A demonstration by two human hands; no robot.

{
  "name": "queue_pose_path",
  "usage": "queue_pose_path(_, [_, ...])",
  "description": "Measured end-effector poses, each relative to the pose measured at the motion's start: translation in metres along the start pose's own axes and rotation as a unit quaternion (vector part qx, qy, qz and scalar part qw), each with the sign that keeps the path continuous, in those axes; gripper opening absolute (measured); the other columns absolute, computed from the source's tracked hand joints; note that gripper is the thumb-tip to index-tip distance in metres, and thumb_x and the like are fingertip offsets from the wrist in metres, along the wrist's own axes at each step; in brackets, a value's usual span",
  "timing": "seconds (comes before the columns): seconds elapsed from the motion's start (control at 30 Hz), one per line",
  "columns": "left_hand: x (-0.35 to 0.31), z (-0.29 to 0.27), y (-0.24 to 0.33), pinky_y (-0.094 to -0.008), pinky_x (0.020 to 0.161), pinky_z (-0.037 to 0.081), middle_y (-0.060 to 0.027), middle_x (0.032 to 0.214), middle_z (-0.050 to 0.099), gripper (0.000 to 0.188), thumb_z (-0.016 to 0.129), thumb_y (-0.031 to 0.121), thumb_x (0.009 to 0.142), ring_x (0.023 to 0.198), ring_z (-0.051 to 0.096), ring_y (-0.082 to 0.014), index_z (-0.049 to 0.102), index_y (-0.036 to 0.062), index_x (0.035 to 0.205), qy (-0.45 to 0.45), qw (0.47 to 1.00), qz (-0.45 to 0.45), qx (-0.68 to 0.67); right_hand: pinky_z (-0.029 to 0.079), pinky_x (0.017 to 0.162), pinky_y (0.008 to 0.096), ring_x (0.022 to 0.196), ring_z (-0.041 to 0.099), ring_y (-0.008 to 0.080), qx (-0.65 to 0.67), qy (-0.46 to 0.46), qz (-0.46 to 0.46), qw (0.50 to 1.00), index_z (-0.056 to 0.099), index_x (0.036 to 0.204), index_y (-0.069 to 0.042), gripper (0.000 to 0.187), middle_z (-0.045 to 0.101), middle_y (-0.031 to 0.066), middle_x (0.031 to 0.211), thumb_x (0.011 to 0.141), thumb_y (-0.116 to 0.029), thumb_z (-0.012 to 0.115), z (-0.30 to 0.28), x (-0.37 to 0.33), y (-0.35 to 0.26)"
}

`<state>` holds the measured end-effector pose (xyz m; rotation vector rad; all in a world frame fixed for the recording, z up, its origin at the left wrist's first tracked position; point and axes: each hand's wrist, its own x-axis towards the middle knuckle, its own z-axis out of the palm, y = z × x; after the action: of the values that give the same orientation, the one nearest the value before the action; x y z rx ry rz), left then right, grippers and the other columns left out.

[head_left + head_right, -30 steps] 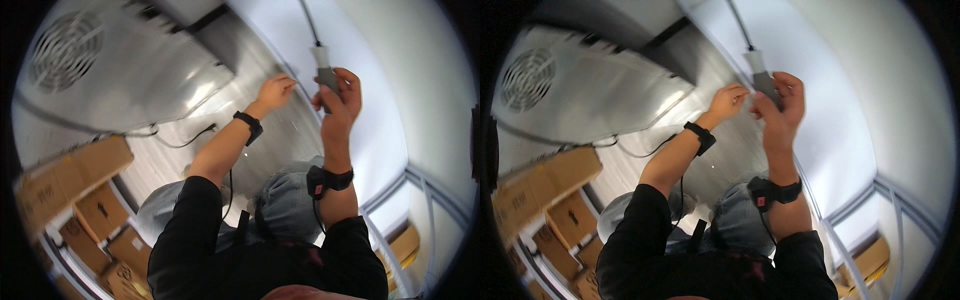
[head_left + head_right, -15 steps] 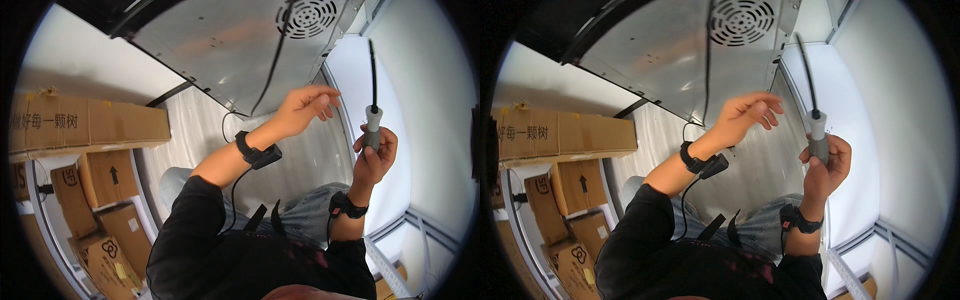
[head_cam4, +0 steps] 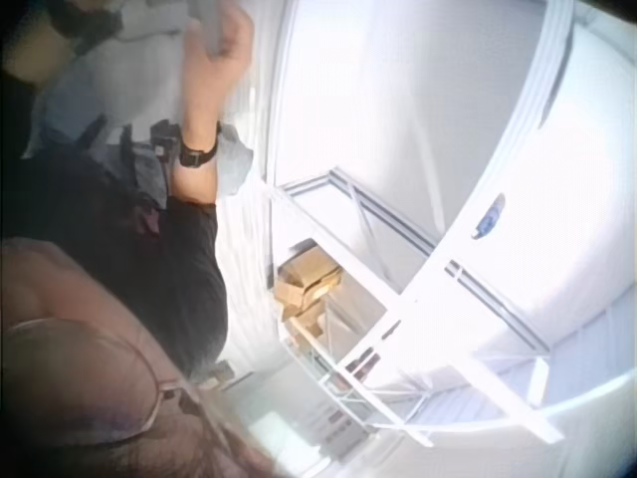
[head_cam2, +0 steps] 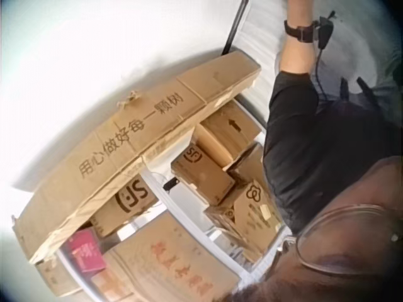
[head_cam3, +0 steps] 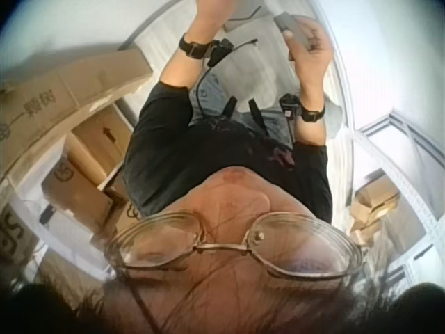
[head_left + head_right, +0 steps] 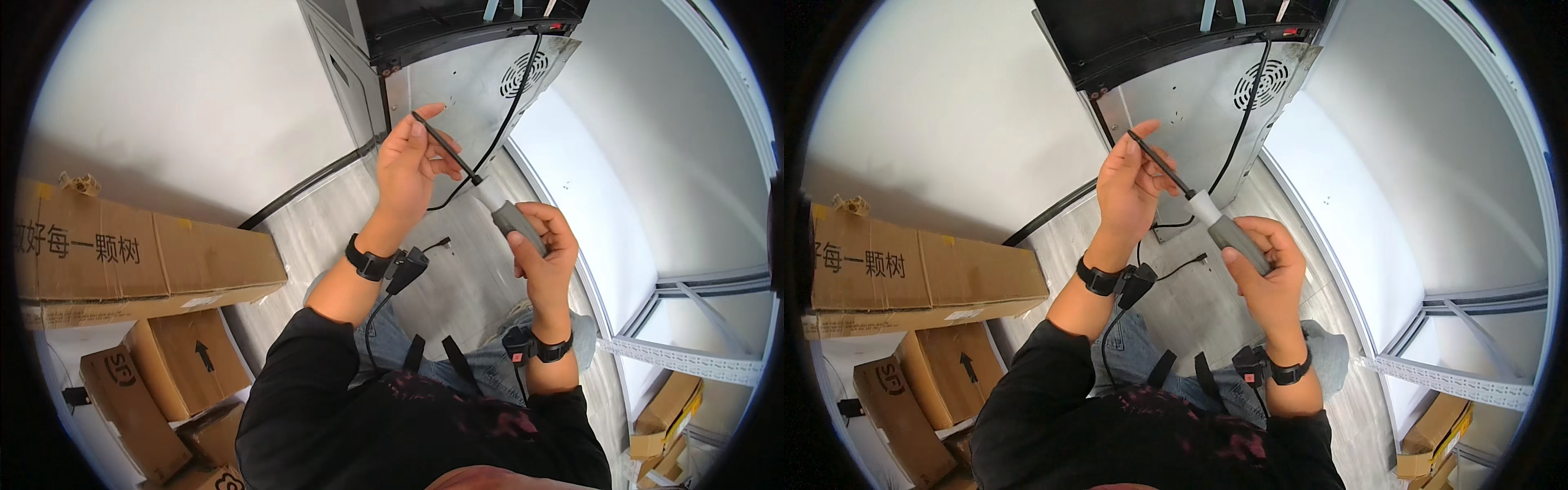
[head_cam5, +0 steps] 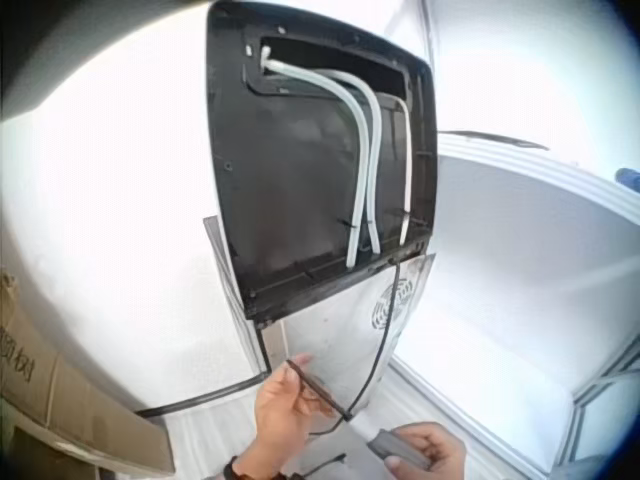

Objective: The person uses a screwdriver to remove screws from the back panel of a wall-mounted electronic device. They then remove the panel and continue to unscrew components from the device's metal chassis.

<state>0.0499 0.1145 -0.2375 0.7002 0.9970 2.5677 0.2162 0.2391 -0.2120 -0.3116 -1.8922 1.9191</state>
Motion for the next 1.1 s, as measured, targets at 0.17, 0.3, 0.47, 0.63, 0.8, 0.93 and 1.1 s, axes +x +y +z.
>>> queue_pose_path(0.17, [-0.001,-0.012,0.009,-0.0279,0.056,0.050,-0.0103,0.079,0.063,0.035,0.041,0.026,0.098,0.064,0.059,-0.0143,0.051,-0.0009,0.118,0.013,0.999,-0.016,0.028,0.035,0.041,0.0168,0.052,0.047,0.0010,-0.008,0.010,0.018,1.000,0.058,0.108,-0.001,0.028,0.067,0.0082,0.091,0.081,-0.002,0.066,0.018,-0.010,-0.005])
queue_pose_path(0.3, [0.004,-0.020,0.010,-0.0268,0.057,0.047,-0.0097,0.080,0.064,0.034,0.042,0.026,0.098,0.064,0.058,-0.0131,0.053,0.0000,0.117,0.014,0.999,-0.021,0.038,0.035,0.039,0.0167,0.049,0.046,0.0012,0.005,0.025,0.036,0.999,0.058,0.107,0.000,0.026,0.067,0.0081,0.091,0.082,-0.004,0.065,0.027,-0.008,-0.009])
queue_pose_path(0.47, [0.007,-0.026,0.008,-0.0261,0.058,0.046,-0.0099,0.081,0.065,0.036,0.044,0.027,0.097,0.065,0.058,-0.0129,0.053,0.0001,0.119,0.007,0.999,-0.008,0.044,0.035,0.038,0.0164,0.046,0.044,0.0017,0.034,0.021,0.044,0.998,0.058,0.105,0.001,0.024,0.067,0.0092,0.091,0.083,-0.006,0.065,0.027,-0.002,-0.004])
queue_pose_path(0.63, [0.008,-0.025,0.005,-0.0261,0.059,0.046,-0.0094,0.079,0.065,0.037,0.045,0.028,0.097,0.065,0.057,-0.0129,0.053,-0.0003,0.119,0.009,0.999,0.005,0.046,0.034,0.036,0.0164,0.042,0.042,0.0017,0.094,0.000,0.057,0.994,0.059,0.103,0.000,0.020,0.066,0.0079,0.085,0.085,-0.007,0.063,0.026,-0.001,-0.008])
queue_pose_path(0.8, [0.007,-0.021,0.007,-0.0264,0.058,0.046,-0.0085,0.078,0.064,0.040,0.046,0.031,0.096,0.065,0.058,-0.0132,0.053,0.0000,0.120,0.018,0.999,-0.013,0.030,0.044,0.050,0.0209,0.058,0.055,0.0076,-0.059,0.050,-0.041,0.996,0.060,0.103,-0.001,0.023,0.066,0.0075,0.085,0.081,-0.005,0.066,0.038,-0.006,-0.013])
queue_pose_path(0.93, [0.004,-0.016,0.011,-0.0264,0.058,0.048,-0.0078,0.079,0.064,0.038,0.047,0.030,0.096,0.065,0.060,-0.0131,0.052,0.0006,0.120,0.011,0.999,-0.036,0.008,0.048,0.065,0.0265,0.074,0.061,0.0171,-0.292,0.089,-0.248,0.919,0.060,0.104,-0.003,0.033,0.064,0.0090,0.088,0.073,-0.003,0.072,0.041,-0.008,-0.013])
queue_pose_path(1.1, [0.006,-0.012,0.021,-0.0237,0.058,0.050,-0.0065,0.082,0.064,0.028,0.050,0.023,0.095,0.065,0.061,-0.0116,0.053,0.0017,0.114,0.027,0.996,-0.084,0.003,0.047,0.063,0.0276,0.074,0.060,0.0201,-0.306,0.091,-0.357,0.878,0.060,0.106,-0.004,0.036,0.061,0.0111,0.093,0.073,-0.009,0.073,0.036,-0.008,-0.020])
